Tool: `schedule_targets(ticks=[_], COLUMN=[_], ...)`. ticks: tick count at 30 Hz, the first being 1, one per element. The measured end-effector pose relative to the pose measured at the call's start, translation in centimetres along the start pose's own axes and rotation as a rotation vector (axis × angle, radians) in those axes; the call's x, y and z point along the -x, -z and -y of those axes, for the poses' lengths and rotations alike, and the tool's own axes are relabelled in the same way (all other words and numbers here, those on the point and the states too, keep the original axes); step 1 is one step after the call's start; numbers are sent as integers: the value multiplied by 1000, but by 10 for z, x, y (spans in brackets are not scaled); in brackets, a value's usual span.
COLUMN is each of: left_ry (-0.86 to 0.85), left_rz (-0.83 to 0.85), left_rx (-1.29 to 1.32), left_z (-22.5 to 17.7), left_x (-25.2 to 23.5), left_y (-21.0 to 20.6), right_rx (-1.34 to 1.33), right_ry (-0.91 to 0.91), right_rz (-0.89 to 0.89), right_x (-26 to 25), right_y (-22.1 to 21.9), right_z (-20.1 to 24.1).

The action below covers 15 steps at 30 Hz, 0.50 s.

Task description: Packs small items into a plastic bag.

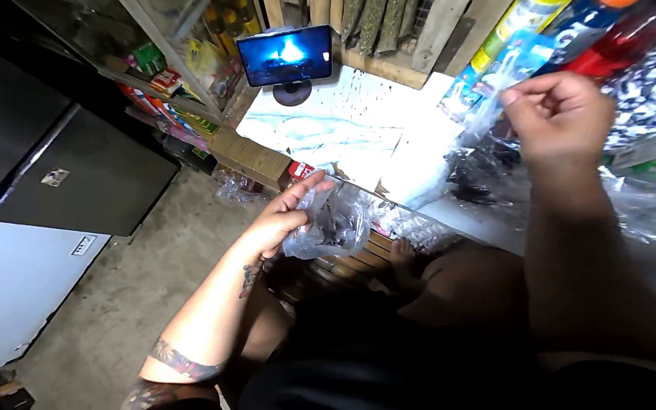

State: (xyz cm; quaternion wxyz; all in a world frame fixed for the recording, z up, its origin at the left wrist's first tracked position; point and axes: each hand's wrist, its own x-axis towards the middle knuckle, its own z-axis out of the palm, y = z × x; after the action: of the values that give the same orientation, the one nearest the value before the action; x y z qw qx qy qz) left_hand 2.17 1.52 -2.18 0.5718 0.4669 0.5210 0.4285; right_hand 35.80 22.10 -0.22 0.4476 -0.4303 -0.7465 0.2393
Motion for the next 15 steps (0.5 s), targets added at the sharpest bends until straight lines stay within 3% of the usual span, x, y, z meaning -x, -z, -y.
schedule_targets(ticks=[5, 10, 15], left_ry=[-1, 0, -18], left_rz=[17, 70, -13], left_rx=[2, 54, -18], left_z=[-5, -2, 2], left_x=[-6, -11, 0], left_y=[-4, 0, -7], right_rx=[-247, -386, -569], right_ry=[130, 125, 65], right_rz=[-65, -59, 2], right_x=[5, 7, 13], right_y=[-7, -16, -21], right_z=[11, 24, 34])
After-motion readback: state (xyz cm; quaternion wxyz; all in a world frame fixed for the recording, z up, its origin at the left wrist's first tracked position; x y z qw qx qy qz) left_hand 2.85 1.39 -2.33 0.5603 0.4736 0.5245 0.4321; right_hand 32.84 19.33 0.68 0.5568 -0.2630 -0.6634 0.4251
